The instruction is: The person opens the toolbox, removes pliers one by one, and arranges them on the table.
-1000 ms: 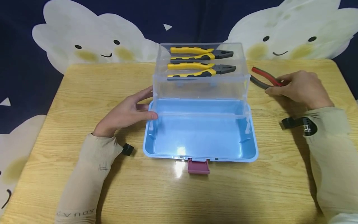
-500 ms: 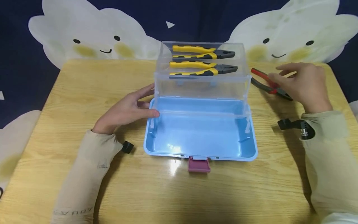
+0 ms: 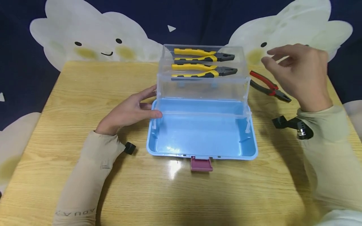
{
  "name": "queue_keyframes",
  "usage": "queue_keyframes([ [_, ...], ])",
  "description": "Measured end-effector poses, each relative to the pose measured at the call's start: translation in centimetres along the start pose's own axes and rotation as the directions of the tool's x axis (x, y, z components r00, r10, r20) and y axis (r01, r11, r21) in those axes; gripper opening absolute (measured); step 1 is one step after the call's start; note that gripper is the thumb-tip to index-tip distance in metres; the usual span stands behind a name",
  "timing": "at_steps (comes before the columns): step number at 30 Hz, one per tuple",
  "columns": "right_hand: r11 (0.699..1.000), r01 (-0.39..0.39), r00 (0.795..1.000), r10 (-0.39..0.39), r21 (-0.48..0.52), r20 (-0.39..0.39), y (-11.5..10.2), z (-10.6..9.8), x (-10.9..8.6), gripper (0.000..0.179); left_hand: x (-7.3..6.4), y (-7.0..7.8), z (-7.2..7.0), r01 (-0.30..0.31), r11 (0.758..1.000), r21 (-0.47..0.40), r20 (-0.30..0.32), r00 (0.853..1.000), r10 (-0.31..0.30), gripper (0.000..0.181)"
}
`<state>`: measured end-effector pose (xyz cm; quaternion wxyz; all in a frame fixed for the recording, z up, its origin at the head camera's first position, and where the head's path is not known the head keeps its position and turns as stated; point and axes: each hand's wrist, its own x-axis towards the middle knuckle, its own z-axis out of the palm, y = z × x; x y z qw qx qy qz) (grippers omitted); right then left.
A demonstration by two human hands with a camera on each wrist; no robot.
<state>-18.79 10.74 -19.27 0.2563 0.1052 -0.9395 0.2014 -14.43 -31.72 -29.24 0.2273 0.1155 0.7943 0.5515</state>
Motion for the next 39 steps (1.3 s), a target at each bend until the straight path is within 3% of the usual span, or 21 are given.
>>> queue_keyframes([
  [4, 0.997, 0.074, 0.997, -0.074, -0.006, 0.001, -1.7, -0.4, 0.4, 0.036, 0.0, 0.0, 0.0, 0.005, 1.0, 0.006, 0.001, 1.0, -0.005, 0.101],
  [8, 0.989, 0.145, 0.988, -0.143, -0.032, 0.052, -3.6, -0.4, 1.0, 0.035, -0.1, 0.0, 0.0, 0.001, 1.0, 0.006, 0.0, 1.0, -0.001, 0.1],
  [14, 0.955, 0.291, 0.949, -0.279, -0.064, 0.147, -5.9, 0.2, 2.0, 0.031, -0.2, -0.1, 0.0, 0.002, 1.0, 0.004, 0.0, 1.0, -0.002, 0.098],
  [20, 0.931, 0.358, 0.904, -0.326, -0.073, 0.277, -7.3, 0.9, 2.6, 0.033, -0.2, 0.0, 0.0, 0.0, 1.0, 0.015, -0.005, 1.0, 0.0, 0.098],
  [33, 0.909, 0.406, 0.793, -0.301, -0.092, 0.529, -8.9, 2.7, 3.9, 0.031, -0.1, -0.1, 0.3, -0.01, 1.0, -0.021, 0.004, 1.0, 0.01, 0.099],
  [39, 0.928, 0.353, 0.74, -0.198, -0.12, 0.643, -9.5, 3.2, 4.7, 0.04, -0.3, 0.1, 0.5, -0.033, 0.999, -0.005, 0.015, 0.999, 0.033, 0.098],
])
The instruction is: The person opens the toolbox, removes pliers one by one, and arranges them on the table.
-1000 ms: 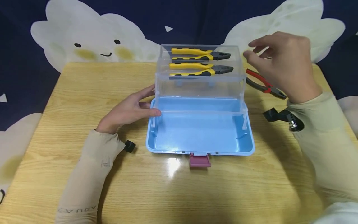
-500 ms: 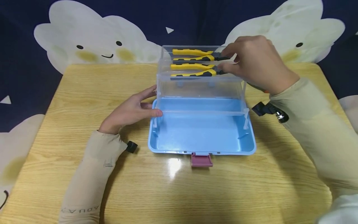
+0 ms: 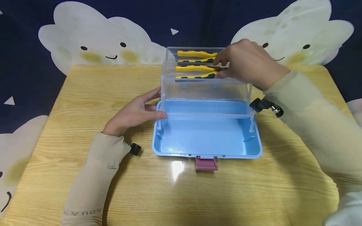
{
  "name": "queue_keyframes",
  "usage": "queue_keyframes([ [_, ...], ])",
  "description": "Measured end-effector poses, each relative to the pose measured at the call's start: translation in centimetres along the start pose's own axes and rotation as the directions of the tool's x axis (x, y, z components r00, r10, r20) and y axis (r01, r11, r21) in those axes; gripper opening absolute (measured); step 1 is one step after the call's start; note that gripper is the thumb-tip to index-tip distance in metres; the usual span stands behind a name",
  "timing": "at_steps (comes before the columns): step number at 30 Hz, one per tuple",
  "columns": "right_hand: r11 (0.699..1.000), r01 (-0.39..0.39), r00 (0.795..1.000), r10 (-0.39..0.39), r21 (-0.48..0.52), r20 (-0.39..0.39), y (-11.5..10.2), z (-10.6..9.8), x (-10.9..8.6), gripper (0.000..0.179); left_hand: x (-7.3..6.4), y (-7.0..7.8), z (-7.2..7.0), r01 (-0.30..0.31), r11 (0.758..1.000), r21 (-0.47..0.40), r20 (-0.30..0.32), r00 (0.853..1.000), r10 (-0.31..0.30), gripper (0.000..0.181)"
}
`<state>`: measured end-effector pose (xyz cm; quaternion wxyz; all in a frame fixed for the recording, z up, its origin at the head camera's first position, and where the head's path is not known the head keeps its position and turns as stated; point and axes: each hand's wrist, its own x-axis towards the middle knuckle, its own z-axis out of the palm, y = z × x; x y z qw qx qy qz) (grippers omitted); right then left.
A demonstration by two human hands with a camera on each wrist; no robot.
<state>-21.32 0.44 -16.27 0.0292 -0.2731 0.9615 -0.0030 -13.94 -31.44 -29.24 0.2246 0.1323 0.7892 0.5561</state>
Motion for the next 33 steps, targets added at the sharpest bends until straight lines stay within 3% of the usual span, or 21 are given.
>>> queue_keyframes([
  [5, 0.999, -0.04, 0.991, 0.039, 0.005, 0.129, 0.1, -0.3, 1.0, 0.045, -0.1, 0.1, 0.2, 0.004, 1.0, -0.009, 0.004, 1.0, -0.003, 0.099],
  [17, 0.998, -0.062, 0.959, 0.063, -0.011, 0.276, -0.5, -1.0, 2.5, 0.04, 0.2, 0.2, 0.3, -0.004, 1.0, -0.022, 0.006, 1.0, 0.004, 0.101],
  [33, 0.995, -0.072, 0.925, 0.09, -0.063, 0.368, -0.2, -1.2, 3.7, 0.051, 0.4, 0.2, 0.4, -0.01, 0.999, -0.037, 0.017, 1.0, 0.011, 0.102],
])
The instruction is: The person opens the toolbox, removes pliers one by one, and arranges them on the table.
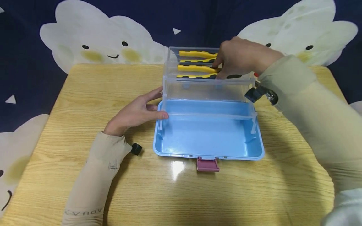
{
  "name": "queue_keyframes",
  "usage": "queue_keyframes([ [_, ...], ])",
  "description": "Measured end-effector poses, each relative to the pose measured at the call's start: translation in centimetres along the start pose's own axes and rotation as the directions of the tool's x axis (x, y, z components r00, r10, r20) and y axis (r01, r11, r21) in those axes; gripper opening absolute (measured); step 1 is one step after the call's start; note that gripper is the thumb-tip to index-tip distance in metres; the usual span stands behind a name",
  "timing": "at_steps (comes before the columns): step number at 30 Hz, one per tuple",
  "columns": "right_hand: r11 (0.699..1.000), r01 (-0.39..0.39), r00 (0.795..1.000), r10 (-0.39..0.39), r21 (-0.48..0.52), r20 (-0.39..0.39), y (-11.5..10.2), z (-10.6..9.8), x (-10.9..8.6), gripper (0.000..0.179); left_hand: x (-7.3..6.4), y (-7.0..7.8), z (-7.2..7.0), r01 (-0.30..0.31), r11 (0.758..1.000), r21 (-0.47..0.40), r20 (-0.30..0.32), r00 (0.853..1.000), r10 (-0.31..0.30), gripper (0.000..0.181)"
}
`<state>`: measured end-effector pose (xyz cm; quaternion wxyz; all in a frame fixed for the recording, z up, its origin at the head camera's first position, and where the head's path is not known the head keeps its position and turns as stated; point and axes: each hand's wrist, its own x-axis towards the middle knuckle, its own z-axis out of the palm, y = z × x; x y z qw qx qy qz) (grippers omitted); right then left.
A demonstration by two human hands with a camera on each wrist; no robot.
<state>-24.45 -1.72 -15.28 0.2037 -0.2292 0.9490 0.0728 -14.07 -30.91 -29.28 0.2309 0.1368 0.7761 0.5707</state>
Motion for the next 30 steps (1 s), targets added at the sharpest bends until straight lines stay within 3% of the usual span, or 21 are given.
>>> queue_keyframes([
  [9, 0.999, 0.047, 0.997, -0.048, -0.015, -0.056, 0.7, 0.5, -0.1, 0.053, 0.3, -0.3, 0.2, 0.011, 1.0, 0.0, 0.002, 1.0, -0.011, 0.102],
  [20, 1.0, 0.019, 0.986, -0.022, -0.022, -0.165, 0.5, 0.8, -1.2, 0.054, 0.6, -0.5, 0.2, -0.007, 1.0, 0.003, 0.007, 1.0, 0.007, 0.102],
  [25, 0.994, 0.029, 0.957, -0.059, -0.108, -0.284, 0.2, 1.1, -2.1, 0.045, 0.7, -0.5, 0.1, -0.003, 1.0, 0.008, -0.002, 1.0, 0.003, 0.102],
  [30, 0.98, 0.043, 0.9, -0.123, -0.196, -0.418, 0.3, 2.1, -2.9, 0.04, 0.7, -0.4, 0.1, 0.004, 1.0, 0.021, -0.009, 1.0, -0.004, 0.102],
])
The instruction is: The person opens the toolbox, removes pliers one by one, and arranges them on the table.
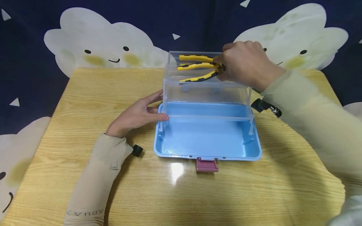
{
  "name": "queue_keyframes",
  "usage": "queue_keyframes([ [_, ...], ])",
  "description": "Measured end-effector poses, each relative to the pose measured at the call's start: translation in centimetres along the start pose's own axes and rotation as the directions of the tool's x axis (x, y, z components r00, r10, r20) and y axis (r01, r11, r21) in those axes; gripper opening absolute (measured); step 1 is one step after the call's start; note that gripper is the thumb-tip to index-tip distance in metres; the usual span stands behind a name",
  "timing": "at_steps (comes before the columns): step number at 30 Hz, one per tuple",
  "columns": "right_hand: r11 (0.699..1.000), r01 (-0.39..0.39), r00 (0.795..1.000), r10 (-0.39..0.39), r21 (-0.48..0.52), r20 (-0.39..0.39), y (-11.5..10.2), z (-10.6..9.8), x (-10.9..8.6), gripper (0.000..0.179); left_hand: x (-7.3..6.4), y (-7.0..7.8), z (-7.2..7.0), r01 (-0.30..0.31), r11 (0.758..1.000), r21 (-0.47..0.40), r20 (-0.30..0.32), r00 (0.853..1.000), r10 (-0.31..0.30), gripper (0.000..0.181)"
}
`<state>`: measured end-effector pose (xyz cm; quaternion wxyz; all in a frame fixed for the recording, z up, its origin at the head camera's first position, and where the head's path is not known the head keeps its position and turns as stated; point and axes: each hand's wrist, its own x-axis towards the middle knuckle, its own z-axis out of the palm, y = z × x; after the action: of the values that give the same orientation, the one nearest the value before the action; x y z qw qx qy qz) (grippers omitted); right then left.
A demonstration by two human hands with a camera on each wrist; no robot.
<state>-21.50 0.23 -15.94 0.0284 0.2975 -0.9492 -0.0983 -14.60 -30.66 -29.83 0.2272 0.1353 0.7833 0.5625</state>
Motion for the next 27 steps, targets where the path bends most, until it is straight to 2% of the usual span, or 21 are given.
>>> queue_keyframes([
  [5, 0.998, 0.049, 0.983, -0.056, -0.048, -0.173, 0.1, 1.0, -0.8, 0.033, 0.1, -0.1, 0.0, 0.002, 1.0, -0.01, -0.001, 1.0, -0.002, 0.102],
  [9, 0.993, 0.078, 0.954, -0.099, -0.083, -0.284, 0.5, 1.6, -1.3, 0.034, 0.1, -0.3, -0.1, 0.001, 1.0, -0.019, 0.001, 1.0, -0.001, 0.102],
  [13, 0.994, 0.079, 0.922, -0.102, -0.074, -0.375, 0.8, 2.1, -1.9, 0.038, 0.1, -0.4, -0.1, -0.005, 1.0, -0.02, 0.004, 1.0, 0.005, 0.101],
  [20, 0.997, 0.074, 0.874, -0.079, -0.029, -0.479, 1.6, 2.5, -2.8, 0.038, 0.0, -0.6, -0.4, -0.001, 1.0, -0.009, -0.005, 1.0, 0.001, 0.101],
  [27, 0.997, 0.081, 0.839, -0.063, 0.009, -0.54, 1.6, 2.7, -3.7, 0.036, -0.2, -0.9, -0.8, -0.006, 1.0, 0.015, -0.006, 1.0, 0.006, 0.1],
])
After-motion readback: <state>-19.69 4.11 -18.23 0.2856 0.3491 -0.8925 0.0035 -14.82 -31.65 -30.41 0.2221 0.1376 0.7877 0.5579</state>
